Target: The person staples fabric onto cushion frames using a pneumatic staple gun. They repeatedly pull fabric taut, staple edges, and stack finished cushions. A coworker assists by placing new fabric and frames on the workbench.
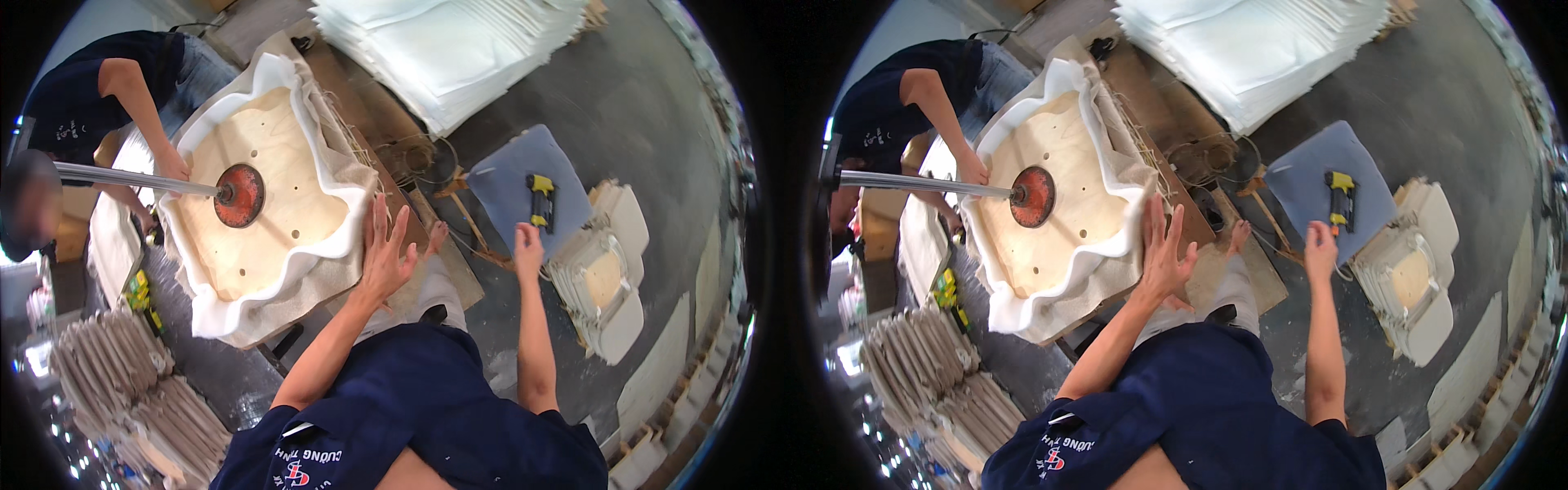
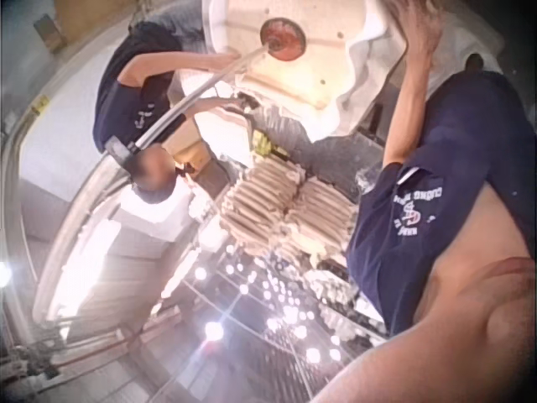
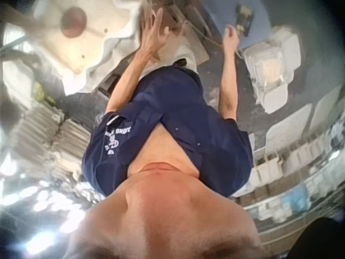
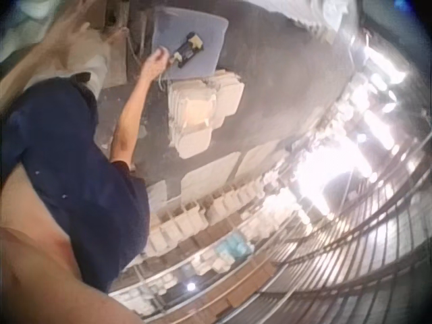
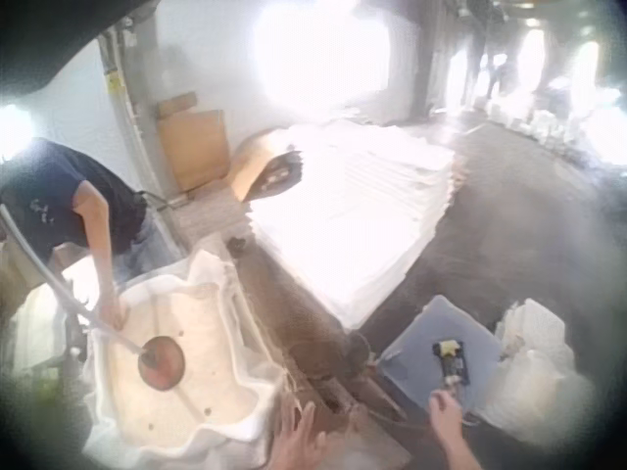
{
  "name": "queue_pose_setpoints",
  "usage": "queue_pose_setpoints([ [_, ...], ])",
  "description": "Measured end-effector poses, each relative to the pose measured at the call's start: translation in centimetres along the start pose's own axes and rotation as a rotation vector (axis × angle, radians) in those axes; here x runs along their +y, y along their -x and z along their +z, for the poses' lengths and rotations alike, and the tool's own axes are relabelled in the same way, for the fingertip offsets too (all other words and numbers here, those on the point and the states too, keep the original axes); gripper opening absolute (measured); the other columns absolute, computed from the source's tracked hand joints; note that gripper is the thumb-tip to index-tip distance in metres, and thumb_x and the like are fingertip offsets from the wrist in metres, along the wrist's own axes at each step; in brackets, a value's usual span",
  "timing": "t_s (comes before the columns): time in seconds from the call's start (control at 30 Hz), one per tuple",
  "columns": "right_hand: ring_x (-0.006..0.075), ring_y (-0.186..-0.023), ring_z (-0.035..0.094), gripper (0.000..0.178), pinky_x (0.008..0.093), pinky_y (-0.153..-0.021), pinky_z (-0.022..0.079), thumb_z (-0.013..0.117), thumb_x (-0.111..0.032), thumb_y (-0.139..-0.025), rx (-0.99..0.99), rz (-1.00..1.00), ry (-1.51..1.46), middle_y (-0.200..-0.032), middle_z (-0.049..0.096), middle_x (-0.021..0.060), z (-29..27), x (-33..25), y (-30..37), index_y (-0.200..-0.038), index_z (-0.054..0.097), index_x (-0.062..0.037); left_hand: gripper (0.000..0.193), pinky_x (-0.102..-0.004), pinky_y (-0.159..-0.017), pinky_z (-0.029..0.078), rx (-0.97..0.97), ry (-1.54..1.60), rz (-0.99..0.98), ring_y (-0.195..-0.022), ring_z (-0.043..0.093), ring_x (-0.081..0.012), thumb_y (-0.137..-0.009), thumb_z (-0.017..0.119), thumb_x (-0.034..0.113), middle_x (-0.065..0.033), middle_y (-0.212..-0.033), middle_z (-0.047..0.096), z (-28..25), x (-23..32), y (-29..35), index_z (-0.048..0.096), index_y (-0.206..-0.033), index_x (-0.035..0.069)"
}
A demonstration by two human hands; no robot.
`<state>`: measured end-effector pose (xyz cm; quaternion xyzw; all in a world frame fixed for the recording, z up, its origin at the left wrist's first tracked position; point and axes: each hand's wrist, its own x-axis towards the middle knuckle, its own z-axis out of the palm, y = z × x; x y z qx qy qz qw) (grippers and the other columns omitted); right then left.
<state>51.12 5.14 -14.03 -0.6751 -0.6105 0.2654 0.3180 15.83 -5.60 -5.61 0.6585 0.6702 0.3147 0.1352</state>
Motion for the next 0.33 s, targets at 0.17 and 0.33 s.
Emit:
queue_pose_setpoints([
  [0.17, 0.0490, -0.134, 0.056, 0.083, 0.0553, -0.112, 0.047, 0.077, -0.033, -0.093, -0.033, 0.241, 0.576, -0.152, 0.054, 0.0255, 0.6, 15.0, -10.7, -0.161, 0.037, -0.0078, 0.091, -0.0769, -0.124, 0.002, -0.008, -0.665, -0.307, -0.162, 0.000, -0.0557, -0.088, 0.080, 0.051, -0.0221, -0.180, 0.009, -4.3, -1.5, -5.7, 0.041, -0.167, 0.026],
  [0.33, 0.0519, -0.144, 0.047, 0.102, 0.0550, -0.119, 0.043, 0.081, -0.038, -0.090, -0.299, 0.433, 0.581, -0.161, 0.048, 0.0244, 3.4, 17.0, -18.4, -0.170, 0.022, -0.0128, 0.099, -0.0719, -0.127, 0.002, 0.017, -0.647, -0.331, -0.164, 0.002, -0.0478, -0.085, 0.085, 0.049, -0.0160, -0.180, 0.013, -4.4, -5.8, -3.1, 0.037, -0.168, 0.026],
])
